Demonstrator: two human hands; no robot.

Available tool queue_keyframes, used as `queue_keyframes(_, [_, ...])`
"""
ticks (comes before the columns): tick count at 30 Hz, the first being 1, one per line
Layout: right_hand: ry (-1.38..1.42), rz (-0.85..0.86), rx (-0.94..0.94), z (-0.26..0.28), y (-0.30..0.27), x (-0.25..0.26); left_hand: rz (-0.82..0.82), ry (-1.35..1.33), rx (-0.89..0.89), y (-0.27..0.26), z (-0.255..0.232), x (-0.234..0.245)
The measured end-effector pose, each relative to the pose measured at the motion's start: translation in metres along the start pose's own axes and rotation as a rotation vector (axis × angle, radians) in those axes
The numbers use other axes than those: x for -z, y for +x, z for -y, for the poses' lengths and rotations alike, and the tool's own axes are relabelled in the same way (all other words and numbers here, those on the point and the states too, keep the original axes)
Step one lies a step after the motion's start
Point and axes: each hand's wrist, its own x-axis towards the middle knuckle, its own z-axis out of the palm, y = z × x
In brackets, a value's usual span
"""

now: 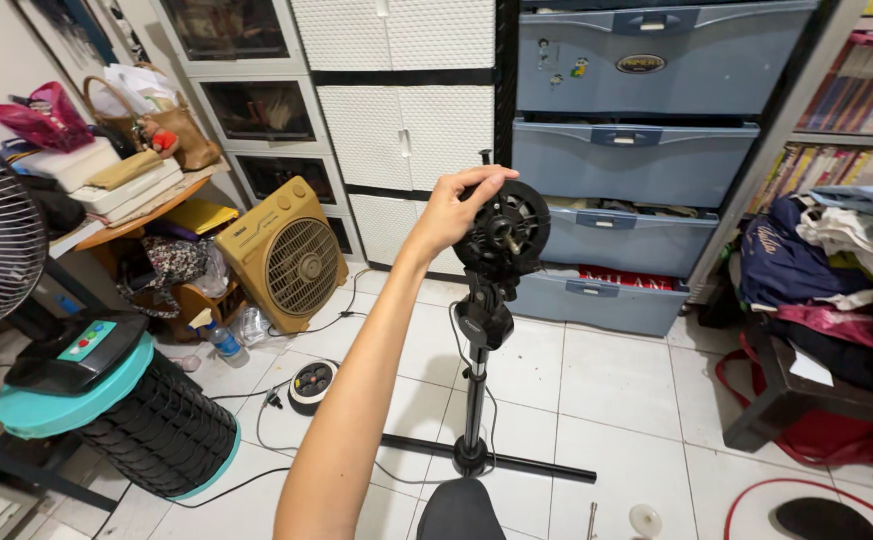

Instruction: The person assembles a standing fan by attaching the front grill, inserting the fan blades, and securing the components with a screwdriver and a nut. The person uses a screwdriver to tighten the nut and then attaches the front grill to complete the assembly.

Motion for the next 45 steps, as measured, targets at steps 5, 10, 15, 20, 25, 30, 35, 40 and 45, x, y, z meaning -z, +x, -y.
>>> queue_keyframes(5, [0.017,-0.039,0.024,0.02,0.008,0.002,-0.025,-0.037,0.037,0.001,0.002,-0.004])
queue_keyframes(10, [0.188,-0.142,0.351,0.002,-0.001,-0.007,-0.038,0.036,-0.033,-0.001,0.004,-0.004])
queue_keyframes(15, [0.379,-0.246,1.136,0.178,-0.068,0.034,-0.076,0.042,-0.038,0.002,0.005,-0.006])
queue_keyframes(20, [0.324,-0.279,1.783,0.305,-0.222,0.115,-0.067,0.047,-0.071,-0.004,0.001,-0.001])
queue_keyframes(25, [0.149,-0.333,1.924,0.33,-0.299,0.132,-0.071,0.003,-0.037,-0.013,-0.008,-0.001])
queue_keyframes(30, [0.155,-0.33,1.942,0.332,-0.298,0.129,-0.094,0.03,-0.054,-0.014,-0.015,-0.001])
queue_keyframes(35, [0.17,-0.431,1.969,0.329,-0.29,0.124,-0.106,0.067,-0.049,-0.014,-0.013,-0.003])
queue_keyframes(40, [0.192,-0.483,2.005,0.328,-0.289,0.12,-0.099,0.047,-0.058,-0.015,-0.011,-0.002])
queue_keyframes(45, [0.19,-0.48,1.994,0.327,-0.288,0.123,-0.076,0.029,-0.065,-0.012,-0.01,-0.004])
